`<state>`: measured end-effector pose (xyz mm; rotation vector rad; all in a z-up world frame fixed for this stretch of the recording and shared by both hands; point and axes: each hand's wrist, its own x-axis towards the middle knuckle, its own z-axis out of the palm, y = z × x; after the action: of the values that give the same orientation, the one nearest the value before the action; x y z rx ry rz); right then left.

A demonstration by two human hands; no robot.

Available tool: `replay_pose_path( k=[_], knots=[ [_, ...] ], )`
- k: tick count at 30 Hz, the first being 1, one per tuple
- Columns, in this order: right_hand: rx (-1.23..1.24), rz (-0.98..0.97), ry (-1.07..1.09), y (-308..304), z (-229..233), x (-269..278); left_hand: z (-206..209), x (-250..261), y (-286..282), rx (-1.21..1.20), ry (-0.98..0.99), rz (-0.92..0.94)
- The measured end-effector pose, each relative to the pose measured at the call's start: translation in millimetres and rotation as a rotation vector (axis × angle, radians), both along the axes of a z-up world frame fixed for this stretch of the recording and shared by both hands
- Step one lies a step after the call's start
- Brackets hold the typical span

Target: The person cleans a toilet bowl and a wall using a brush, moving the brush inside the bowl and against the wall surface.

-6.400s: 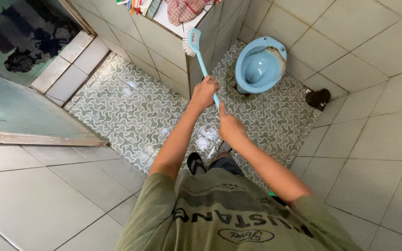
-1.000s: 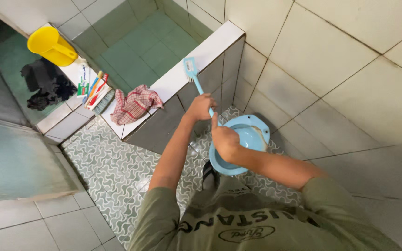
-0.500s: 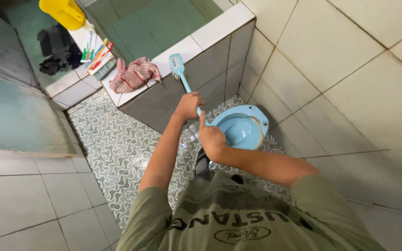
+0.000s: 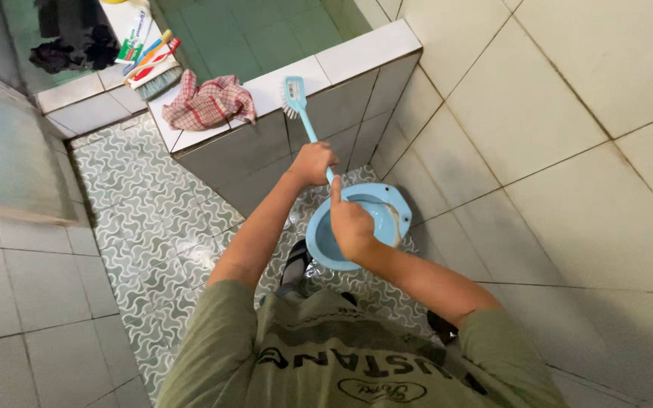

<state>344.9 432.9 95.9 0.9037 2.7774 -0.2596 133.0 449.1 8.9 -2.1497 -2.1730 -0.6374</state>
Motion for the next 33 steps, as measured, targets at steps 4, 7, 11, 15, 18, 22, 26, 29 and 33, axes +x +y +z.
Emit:
replay_pose_path(
  k=[4,7,11,15,18,22,26,29,33],
  knots=[
    [0.094,-0.026,0.102,37,-2,-21,7,-20,38,0.14,-0.047,-0.034],
    [0.064,-0.051,0.039,45,9,-28,13,-22,50,0.041,-0.007,-0.027],
    [-0.027,-0.058,-0.044,28,17,-2,4,-5,48,-0.045,-0.005,-0.096],
    [-0.058,-0.083,0.0,50,22,-2,-7,-6,72,-0.039,-0.007,-0.089],
    [-0.015,-0.103,-0.007,81,32,-19,-5,-17,106,0.018,-0.045,-0.08],
    [0.016,-0.118,0.01,95,46,-34,5,-33,126,0.039,-0.056,-0.104],
    [-0.098,-0.186,0.01,68,57,-16,3,-16,115,-0.078,-0.006,-0.189],
    [-0.134,-0.22,-0.075,77,57,-13,-5,-12,133,0.031,-0.069,-0.365],
    [-0.051,-0.274,-0.086,119,38,-45,-16,-32,181,0.022,-0.075,-0.329]
  ],
)
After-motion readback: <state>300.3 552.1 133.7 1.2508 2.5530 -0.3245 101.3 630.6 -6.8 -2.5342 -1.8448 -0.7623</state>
